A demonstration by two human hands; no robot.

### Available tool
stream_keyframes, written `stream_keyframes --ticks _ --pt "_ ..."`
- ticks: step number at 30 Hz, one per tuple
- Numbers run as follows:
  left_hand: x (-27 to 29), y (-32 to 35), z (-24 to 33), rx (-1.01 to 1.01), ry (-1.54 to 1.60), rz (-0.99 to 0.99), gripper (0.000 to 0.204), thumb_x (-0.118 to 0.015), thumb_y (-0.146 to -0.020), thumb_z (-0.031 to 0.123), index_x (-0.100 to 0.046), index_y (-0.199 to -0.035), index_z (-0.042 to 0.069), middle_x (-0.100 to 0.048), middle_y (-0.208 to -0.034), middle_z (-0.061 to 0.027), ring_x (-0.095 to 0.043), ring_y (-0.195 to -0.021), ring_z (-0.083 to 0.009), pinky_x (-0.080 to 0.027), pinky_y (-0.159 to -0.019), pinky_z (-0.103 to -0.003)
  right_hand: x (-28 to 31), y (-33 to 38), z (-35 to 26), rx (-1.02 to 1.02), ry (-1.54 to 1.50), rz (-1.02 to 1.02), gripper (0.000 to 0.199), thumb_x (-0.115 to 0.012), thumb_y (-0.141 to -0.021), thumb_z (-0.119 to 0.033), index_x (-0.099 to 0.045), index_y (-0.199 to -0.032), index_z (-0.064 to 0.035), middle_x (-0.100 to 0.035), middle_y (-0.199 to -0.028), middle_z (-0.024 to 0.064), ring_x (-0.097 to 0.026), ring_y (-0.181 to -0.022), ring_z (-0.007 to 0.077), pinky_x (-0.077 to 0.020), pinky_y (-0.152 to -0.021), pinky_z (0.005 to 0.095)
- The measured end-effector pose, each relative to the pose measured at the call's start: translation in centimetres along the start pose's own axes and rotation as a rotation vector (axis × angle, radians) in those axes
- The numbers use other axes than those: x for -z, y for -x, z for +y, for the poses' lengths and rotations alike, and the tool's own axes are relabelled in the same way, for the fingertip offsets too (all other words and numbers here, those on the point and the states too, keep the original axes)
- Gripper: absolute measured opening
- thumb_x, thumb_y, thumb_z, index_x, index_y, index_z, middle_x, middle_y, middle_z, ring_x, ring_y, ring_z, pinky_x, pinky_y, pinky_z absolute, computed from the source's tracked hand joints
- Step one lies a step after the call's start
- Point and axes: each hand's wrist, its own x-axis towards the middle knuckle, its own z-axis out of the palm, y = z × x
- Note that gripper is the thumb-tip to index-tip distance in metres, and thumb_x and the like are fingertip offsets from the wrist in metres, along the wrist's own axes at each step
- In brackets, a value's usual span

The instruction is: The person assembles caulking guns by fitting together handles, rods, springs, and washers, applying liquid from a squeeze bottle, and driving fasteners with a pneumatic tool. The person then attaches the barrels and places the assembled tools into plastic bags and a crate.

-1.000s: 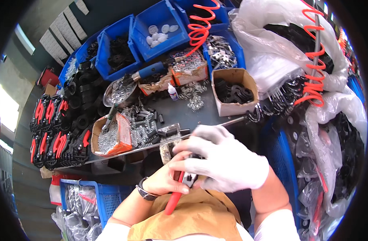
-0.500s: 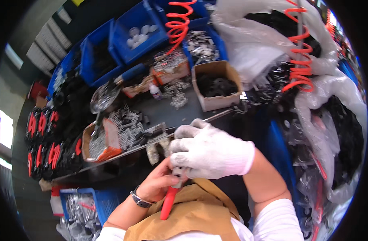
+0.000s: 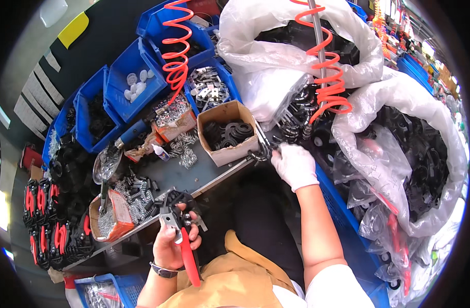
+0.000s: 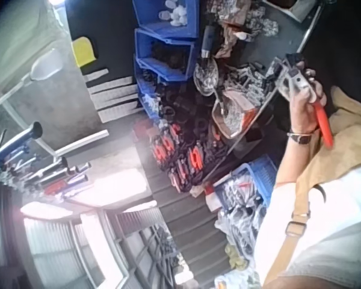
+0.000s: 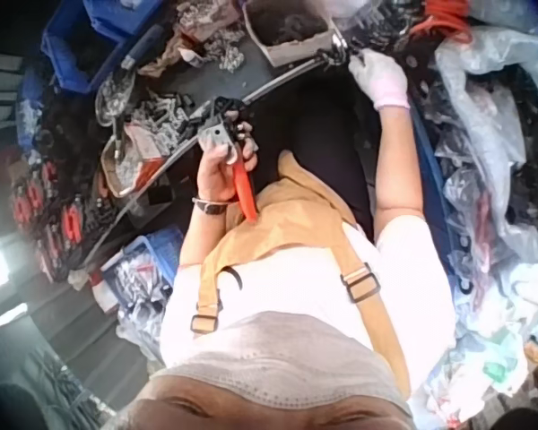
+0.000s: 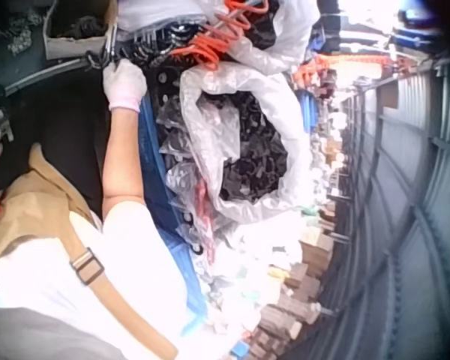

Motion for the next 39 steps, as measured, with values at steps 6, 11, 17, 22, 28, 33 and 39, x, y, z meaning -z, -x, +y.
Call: stream_keyframes --ticks 6,11,17,22,28,33,39 --pt "-0.6 -0.6 -0.6 -0.017 -0.054 0.023 0.063 -0.067 -0.080 0.017 -0.043 -0.138 0.010 -0.053 -0.120 -0.0150 -0.056 -0.083 -0.0222 -0.047 -0.061 -0.034 -3.6 -0.1 0.5 -0.251 -0.256 -0.146 0.031 -0.061 -0.087 -0.032 -0.070 -0.097 -0.0045 -0.069 -0.096 0.0211 -0.066 -0.092 0.0388 -0.0515 -0.082 0.0453" --pt "-0.4 0.6 0.6 -0.113 -0.117 0.086 0.063 -0.067 -0.081 0.017 -0.043 -0.139 0.009 -0.053 -0.121 -0.0149 -0.057 -0.081 -0.0220 -0.048 -0.062 -0.033 0.4 3.6 1.6 -0.011 -0.111 -0.209 0.027 -0.068 -0.082 -0.033 -0.069 -0.097 -0.0108 -0.064 -0.090 0.0147 -0.065 -0.089 0.0345 -0.0514 -0.077 0.0451" --pt "-2.3 -3.3 -0.9 -0.016 -0.142 -0.122 0.070 -0.071 -0.080 0.018 -0.039 -0.142 0.009 -0.052 -0.125 -0.0136 -0.057 -0.083 -0.0206 -0.047 -0.061 -0.032 -0.1 2.2 -0.8 -0.123 -0.131 -0.276 0.055 -0.061 -0.087 -0.028 -0.046 -0.131 0.0028 -0.064 -0.106 0.0300 -0.063 -0.098 0.0438 -0.0493 -0.088 0.0505" --pt "-3.5 -5.4 -1.2 0.028 -0.247 -0.067 0.064 -0.066 -0.084 0.016 -0.040 -0.142 0.010 -0.054 -0.123 -0.0092 -0.056 -0.082 -0.0162 -0.047 -0.063 -0.031 2.1 10.6 1.8 -0.042 -0.411 -0.210 0.031 -0.048 -0.097 -0.012 -0.052 -0.123 0.0040 -0.065 -0.078 0.0240 -0.066 -0.074 0.0396 -0.0523 -0.065 0.0436" --pt "-2.1 -7.0 0.3 -0.027 -0.382 0.089 0.055 -0.059 -0.088 0.015 -0.042 -0.140 0.013 -0.056 -0.120 -0.0084 -0.057 -0.080 -0.0133 -0.048 -0.063 -0.028 8.6 34.1 5.9 -0.810 -0.686 -0.252 0.032 -0.063 -0.092 -0.031 -0.061 -0.099 0.0000 -0.057 -0.065 0.0030 -0.053 -0.050 0.0108 -0.0385 -0.045 0.0237" --pt "-2.6 -8.2 0.4 -0.150 -0.378 0.139 0.052 -0.061 -0.086 0.008 -0.045 -0.135 0.014 -0.058 -0.121 -0.0086 -0.059 -0.080 -0.0135 -0.049 -0.062 -0.027 10.9 34.0 4.7 -0.459 -0.640 -0.204 0.039 -0.069 -0.088 -0.039 -0.070 -0.088 -0.0006 -0.058 -0.061 0.0031 -0.054 -0.050 0.0123 -0.0395 -0.048 0.0259" --pt "-0.8 -4.7 2.1 -0.280 -0.333 0.069 0.054 -0.061 -0.085 0.005 -0.043 -0.136 0.008 -0.057 -0.123 -0.0105 -0.057 -0.078 -0.0134 -0.050 -0.065 -0.027 10.7 27.0 3.9 -0.074 -0.508 -0.155 0.032 -0.068 -0.086 -0.035 -0.071 -0.087 -0.0030 -0.066 -0.068 0.0093 -0.060 -0.057 0.0217 -0.0433 -0.055 0.0327"
